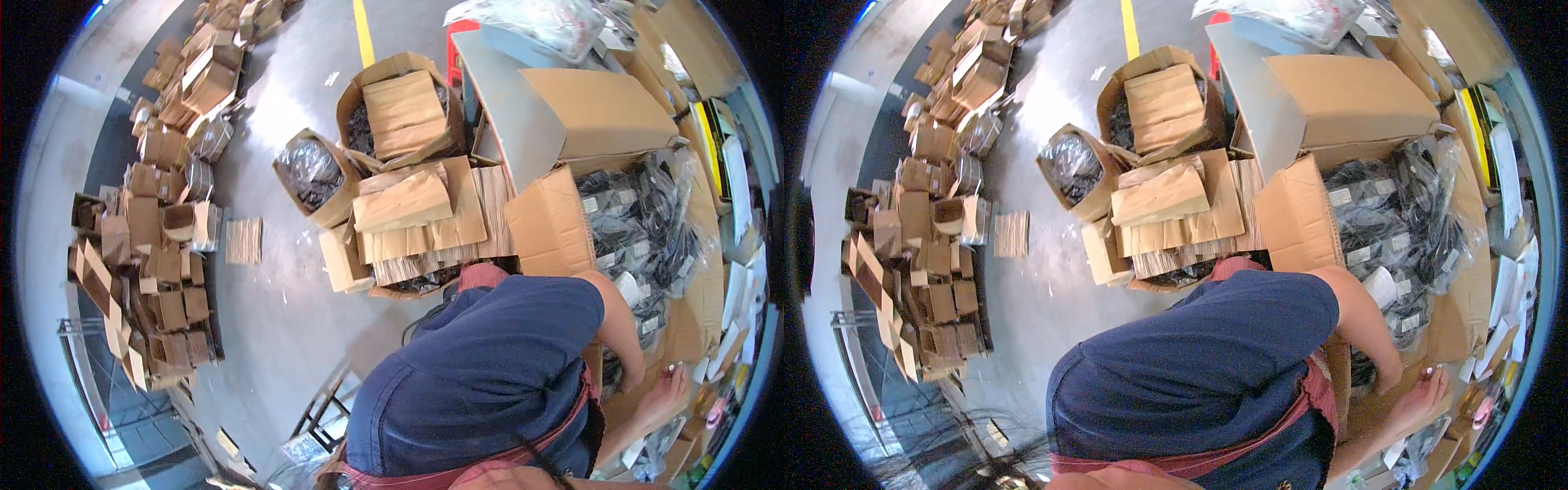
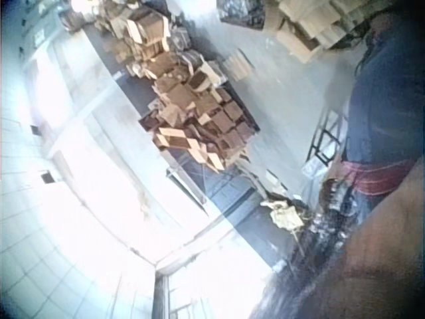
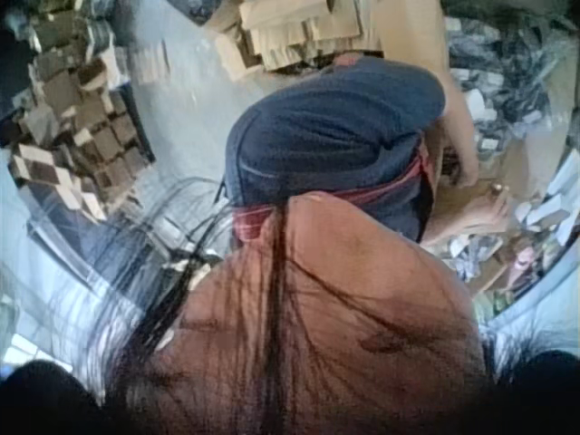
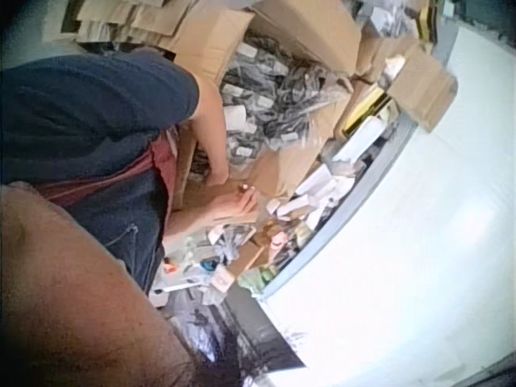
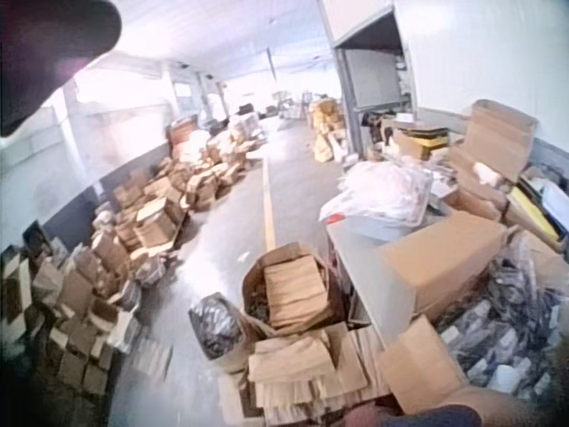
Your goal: The person packages power cords by taking a cord from a large box, putting it into a small plastic bag, and then placing the bagged cord into a separate container.
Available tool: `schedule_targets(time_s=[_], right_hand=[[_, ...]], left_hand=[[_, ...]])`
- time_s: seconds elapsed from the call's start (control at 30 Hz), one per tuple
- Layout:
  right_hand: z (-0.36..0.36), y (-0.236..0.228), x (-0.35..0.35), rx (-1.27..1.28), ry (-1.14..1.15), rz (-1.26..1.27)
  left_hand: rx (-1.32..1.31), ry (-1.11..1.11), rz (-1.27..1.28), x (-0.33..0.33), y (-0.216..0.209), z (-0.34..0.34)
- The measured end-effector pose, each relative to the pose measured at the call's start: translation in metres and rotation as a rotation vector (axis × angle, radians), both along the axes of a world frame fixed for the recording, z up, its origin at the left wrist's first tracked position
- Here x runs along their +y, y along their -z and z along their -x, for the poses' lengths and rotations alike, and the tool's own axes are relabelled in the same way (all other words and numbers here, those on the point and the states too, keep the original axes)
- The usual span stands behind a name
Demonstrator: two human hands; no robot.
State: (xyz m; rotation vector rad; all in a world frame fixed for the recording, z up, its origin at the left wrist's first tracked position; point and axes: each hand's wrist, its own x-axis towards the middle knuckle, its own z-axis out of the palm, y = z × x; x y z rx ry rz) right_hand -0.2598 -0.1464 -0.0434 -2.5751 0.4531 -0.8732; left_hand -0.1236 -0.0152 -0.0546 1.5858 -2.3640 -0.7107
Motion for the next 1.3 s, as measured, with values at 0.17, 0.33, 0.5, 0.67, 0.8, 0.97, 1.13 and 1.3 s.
schedule_targets(time_s=[0.17,0.33,0.5,0.67,0.8,0.97,1.13,1.3], right_hand=[[0.004,-0.025,0.011,-0.188,0.133,-0.397],[0.028,-0.001,0.024,-0.491,0.239,-0.547],[-0.014,-0.072,0.077,-0.218,0.604,0.096],[-0.006,-0.069,0.051,-1.021,0.418,-0.814],[-0.008,-0.075,0.052,-1.159,0.420,-0.931],[0.007,-0.075,0.051,-1.255,0.466,-0.900],[0.020,-0.077,0.047,-1.330,0.488,-0.971],[0.008,-0.077,0.051,-1.215,0.410,-1.059]], left_hand=[[0.365,-0.180,-0.019,-0.002,-0.012,0.028],[0.669,-0.325,-0.088,-0.041,0.046,0.048],[1.201,-0.187,-0.382,0.001,0.015,0.018],[1.290,-0.107,-0.707,-0.009,0.023,0.015],[1.293,-0.161,-0.748,-0.008,0.033,0.016],[1.289,-0.386,-0.540,-0.001,-0.001,0.013],[1.474,-0.305,-0.425,-0.004,-0.057,-0.040],[1.970,0.168,-0.820,0.005,-0.068,-0.100]])
